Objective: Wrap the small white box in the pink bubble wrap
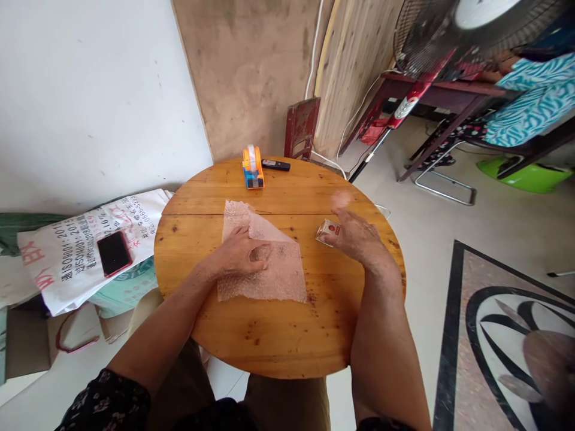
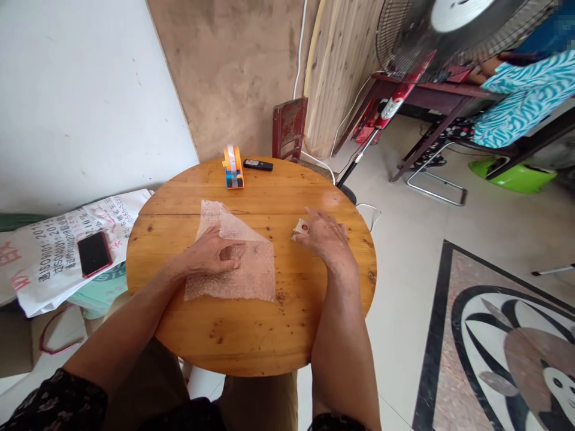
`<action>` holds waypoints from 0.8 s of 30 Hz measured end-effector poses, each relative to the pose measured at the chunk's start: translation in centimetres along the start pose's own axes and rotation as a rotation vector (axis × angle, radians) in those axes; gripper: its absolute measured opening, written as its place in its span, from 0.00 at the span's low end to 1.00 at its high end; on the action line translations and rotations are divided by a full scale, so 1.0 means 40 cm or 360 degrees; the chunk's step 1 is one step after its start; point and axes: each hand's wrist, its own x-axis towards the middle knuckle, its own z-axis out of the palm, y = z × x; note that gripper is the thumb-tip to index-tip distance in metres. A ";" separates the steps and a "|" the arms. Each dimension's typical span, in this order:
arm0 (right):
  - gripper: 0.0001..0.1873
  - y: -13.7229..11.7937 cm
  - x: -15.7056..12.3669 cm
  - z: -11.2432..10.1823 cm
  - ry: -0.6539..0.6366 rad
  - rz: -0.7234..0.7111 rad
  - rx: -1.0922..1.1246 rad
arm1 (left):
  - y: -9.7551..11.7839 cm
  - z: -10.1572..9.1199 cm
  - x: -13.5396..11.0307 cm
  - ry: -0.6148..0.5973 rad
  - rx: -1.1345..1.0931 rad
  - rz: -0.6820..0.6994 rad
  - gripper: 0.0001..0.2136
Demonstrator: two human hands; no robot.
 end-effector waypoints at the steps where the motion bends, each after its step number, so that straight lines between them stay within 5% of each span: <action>1: 0.34 0.002 0.001 -0.001 -0.0075 0.0054 -0.0038 | 0.001 -0.001 0.000 -0.0014 0.0009 -0.0005 0.26; 6: 0.19 -0.018 0.002 -0.009 -0.0189 0.0132 -0.0123 | 0.001 -0.002 0.004 -0.0017 0.0024 -0.0009 0.23; 9: 0.17 -0.027 -0.009 -0.019 -0.0124 0.0075 0.0120 | -0.005 0.004 0.007 0.0034 0.0009 -0.0040 0.21; 13: 0.16 -0.043 -0.039 -0.044 -0.0053 -0.0411 0.0910 | -0.015 0.016 0.010 0.0143 -0.0105 -0.0024 0.31; 15: 0.18 -0.064 -0.059 -0.057 -0.0189 -0.0706 0.1207 | -0.017 0.019 0.010 0.0179 -0.0190 0.0014 0.40; 19: 0.17 -0.130 -0.088 -0.062 -0.0687 -0.1092 0.1287 | -0.016 0.020 0.009 0.0218 -0.0280 0.0011 0.46; 24: 0.15 -0.184 -0.078 -0.015 -0.0719 -0.1319 0.1258 | -0.013 0.017 0.008 0.0184 -0.0308 0.0031 0.43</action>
